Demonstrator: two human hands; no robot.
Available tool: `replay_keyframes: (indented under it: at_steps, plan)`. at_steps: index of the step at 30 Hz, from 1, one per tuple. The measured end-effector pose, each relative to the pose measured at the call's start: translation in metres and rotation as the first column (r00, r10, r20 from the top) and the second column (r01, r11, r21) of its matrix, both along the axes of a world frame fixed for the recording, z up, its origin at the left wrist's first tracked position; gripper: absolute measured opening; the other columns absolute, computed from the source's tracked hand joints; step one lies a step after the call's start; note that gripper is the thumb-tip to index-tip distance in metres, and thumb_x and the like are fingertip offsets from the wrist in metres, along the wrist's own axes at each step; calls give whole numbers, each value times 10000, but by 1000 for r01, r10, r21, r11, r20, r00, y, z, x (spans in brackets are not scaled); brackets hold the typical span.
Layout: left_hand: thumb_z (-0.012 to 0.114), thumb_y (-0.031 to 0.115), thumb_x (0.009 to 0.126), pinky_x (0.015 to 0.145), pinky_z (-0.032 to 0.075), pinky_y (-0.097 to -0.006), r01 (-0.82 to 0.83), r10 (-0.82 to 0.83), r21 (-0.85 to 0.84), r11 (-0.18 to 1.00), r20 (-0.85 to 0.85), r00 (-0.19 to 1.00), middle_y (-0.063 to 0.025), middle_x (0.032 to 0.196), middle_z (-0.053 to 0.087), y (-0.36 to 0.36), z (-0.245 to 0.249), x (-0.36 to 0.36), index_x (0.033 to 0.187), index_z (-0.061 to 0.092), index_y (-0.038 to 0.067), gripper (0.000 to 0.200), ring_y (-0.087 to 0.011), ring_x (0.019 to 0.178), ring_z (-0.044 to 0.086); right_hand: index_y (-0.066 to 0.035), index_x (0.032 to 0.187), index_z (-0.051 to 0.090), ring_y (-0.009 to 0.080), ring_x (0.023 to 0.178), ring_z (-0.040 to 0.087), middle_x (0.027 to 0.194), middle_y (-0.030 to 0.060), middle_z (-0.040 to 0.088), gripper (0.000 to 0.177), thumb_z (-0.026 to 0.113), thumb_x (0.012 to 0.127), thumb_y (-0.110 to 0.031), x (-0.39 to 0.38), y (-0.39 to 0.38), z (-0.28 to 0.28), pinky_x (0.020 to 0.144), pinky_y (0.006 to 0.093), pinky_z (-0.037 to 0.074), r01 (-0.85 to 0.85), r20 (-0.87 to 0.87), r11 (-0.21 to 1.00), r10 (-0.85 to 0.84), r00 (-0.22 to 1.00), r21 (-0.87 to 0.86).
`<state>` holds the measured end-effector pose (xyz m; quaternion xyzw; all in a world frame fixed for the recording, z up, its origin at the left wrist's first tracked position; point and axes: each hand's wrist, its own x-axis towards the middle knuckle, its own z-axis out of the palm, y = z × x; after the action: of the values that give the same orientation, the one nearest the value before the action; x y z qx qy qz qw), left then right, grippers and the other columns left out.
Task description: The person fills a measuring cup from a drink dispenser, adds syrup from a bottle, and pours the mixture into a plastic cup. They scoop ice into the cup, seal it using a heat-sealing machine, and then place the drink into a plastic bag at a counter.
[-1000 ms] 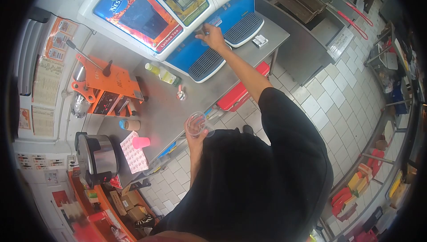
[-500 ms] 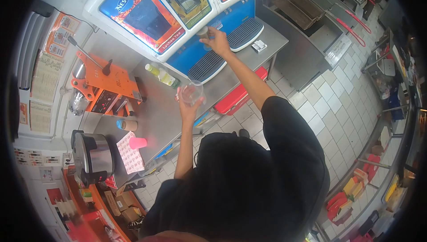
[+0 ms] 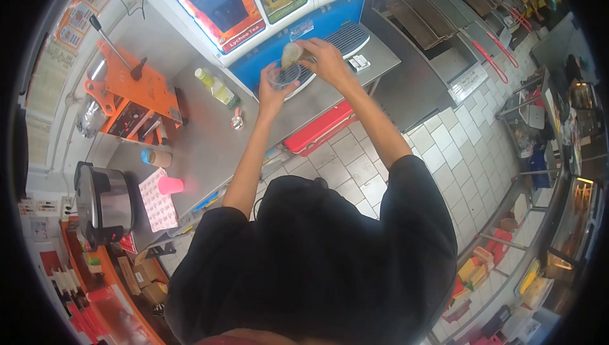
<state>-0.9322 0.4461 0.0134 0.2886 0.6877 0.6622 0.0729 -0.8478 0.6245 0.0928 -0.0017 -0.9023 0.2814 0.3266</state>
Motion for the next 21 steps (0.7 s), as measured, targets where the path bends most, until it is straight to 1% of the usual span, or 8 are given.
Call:
replay_keyframes:
  at_steps: [1, 3, 6, 7, 9, 13, 15, 21]
  plan:
    - [924, 202, 689, 1064, 434, -406, 27, -26, 27, 999, -26, 999, -265, 1343, 559, 0, -3, 1, 1407, 386, 2, 918, -327, 1267, 553, -105, 1227, 676, 292, 1021, 677, 1137, 90, 702, 533, 839, 720, -111, 3, 0, 6, 883, 380, 541, -12, 9, 1000, 12, 1000, 9]
    - [926, 205, 682, 1062, 436, -402, 18, -18, 3, 1000, -21, 1000, -248, 1333, 576, -5, 5, 9, 1401, 391, 5, 919, -320, 1262, 561, -166, 1221, 680, 261, 1038, 657, 1089, 50, 687, 496, 791, 740, -114, 6, 1, 15, 960, 426, 477, 16, -80, 938, 13, 997, 346]
    - [930, 210, 670, 1055, 445, -399, 4, -4, -7, 1000, -15, 1000, -220, 1315, 602, -9, 11, 17, 1392, 399, 11, 918, -313, 1245, 580, -209, 1215, 687, 217, 1104, 627, 1103, 13, 685, 439, 723, 789, -115, 3, 0, 26, 1051, 471, 396, 24, -97, 825, 38, 995, 564]
    - [930, 212, 666, 1050, 450, -400, 2, -2, 4, 1000, -16, 1000, -208, 1307, 611, -10, 12, 20, 1388, 404, 14, 916, -312, 1233, 589, -209, 1215, 687, 217, 1104, 627, 1103, 13, 685, 439, 723, 789, -115, 1, -1, 29, 1051, 471, 396, 6, -90, 821, 55, 994, 571]
    - [931, 212, 664, 1046, 455, -403, -13, 13, 8, 1000, -6, 1000, -210, 1309, 608, -14, 13, 21, 1387, 405, 16, 915, -316, 1230, 589, -248, 1212, 685, 203, 1129, 605, 1136, -6, 666, 413, 667, 822, -113, -1, -4, 34, 1092, 530, 357, 14, -109, 695, 93, 990, 719]
    - [934, 209, 680, 1062, 447, -398, -28, 29, -62, 998, 13, 999, -198, 1342, 570, -28, 22, 27, 1394, 403, 36, 907, -288, 1256, 560, -281, 1226, 675, 185, 1167, 576, 1181, -21, 635, 425, 645, 833, -121, -2, -13, 39, 1130, 544, 325, -34, -80, 602, 161, 984, 798]
    - [934, 214, 678, 1064, 446, -399, -34, 34, -43, 998, 1, 999, -191, 1344, 565, -31, 16, 26, 1395, 405, 40, 907, -287, 1260, 556, -335, 1271, 645, 185, 1193, 556, 1190, -36, 612, 533, 701, 794, -102, -2, -18, 37, 1164, 549, 288, -64, -68, 554, 215, 974, 830]
    - [934, 210, 654, 1036, 471, -406, -71, 71, -9, 997, -14, 997, -191, 1307, 575, -42, 9, 31, 1382, 408, 34, 915, -318, 1248, 567, -360, 1278, 637, 177, 1201, 547, 1214, -41, 603, 538, 695, 804, -112, -3, -30, 15, 1169, 554, 276, -114, -59, 522, 304, 951, 845]
